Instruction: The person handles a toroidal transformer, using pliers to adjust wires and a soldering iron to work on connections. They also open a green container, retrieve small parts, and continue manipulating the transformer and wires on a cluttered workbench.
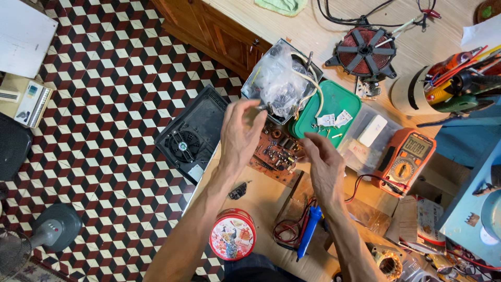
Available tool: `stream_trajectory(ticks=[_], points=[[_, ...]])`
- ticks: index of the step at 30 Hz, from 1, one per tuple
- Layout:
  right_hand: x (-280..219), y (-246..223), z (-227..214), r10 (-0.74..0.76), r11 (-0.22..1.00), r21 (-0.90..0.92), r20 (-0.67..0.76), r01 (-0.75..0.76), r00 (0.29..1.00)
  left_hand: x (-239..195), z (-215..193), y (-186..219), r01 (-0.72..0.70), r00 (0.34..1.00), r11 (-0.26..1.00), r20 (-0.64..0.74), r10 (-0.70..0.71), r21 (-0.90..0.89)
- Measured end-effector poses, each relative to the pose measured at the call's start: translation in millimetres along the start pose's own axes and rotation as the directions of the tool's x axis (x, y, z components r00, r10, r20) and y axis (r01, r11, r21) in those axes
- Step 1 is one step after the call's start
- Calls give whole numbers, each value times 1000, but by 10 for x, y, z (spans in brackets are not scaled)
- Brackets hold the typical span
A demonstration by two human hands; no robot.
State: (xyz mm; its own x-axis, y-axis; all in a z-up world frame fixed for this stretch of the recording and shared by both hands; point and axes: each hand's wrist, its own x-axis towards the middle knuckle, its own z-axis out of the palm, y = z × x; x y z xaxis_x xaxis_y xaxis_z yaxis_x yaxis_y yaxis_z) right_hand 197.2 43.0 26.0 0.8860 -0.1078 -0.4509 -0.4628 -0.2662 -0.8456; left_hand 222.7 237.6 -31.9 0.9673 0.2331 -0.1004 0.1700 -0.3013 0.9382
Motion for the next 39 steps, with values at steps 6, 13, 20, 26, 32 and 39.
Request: stream_trajectory(ticks=[6,13,20,26,32,39], points=[[643,44,334,-301,818,-517,-12,252,953,957,402,120,-425,879,792,408,246,438],[888,177,206,-218,927,-345,-169,150,961,1365,695,-410,-436,887,720,392,243,540],[1193,-87,-134,-153,980,-159,-228,118,961,1523,322,-630,-347,915,912,294,277,219],[1305,-28,-221,-345,866,-435,-165,245,924,1625,322,-578,-235,949,941,268,167,243],[1493,37,-166,-420,733,-575,40,365,907,1775,386,-591,-116,960,981,272,71,154],[1683,59,-148,-387,608,-715,111,344,915,1943,413,-695,-170,959,967,257,118,190]])
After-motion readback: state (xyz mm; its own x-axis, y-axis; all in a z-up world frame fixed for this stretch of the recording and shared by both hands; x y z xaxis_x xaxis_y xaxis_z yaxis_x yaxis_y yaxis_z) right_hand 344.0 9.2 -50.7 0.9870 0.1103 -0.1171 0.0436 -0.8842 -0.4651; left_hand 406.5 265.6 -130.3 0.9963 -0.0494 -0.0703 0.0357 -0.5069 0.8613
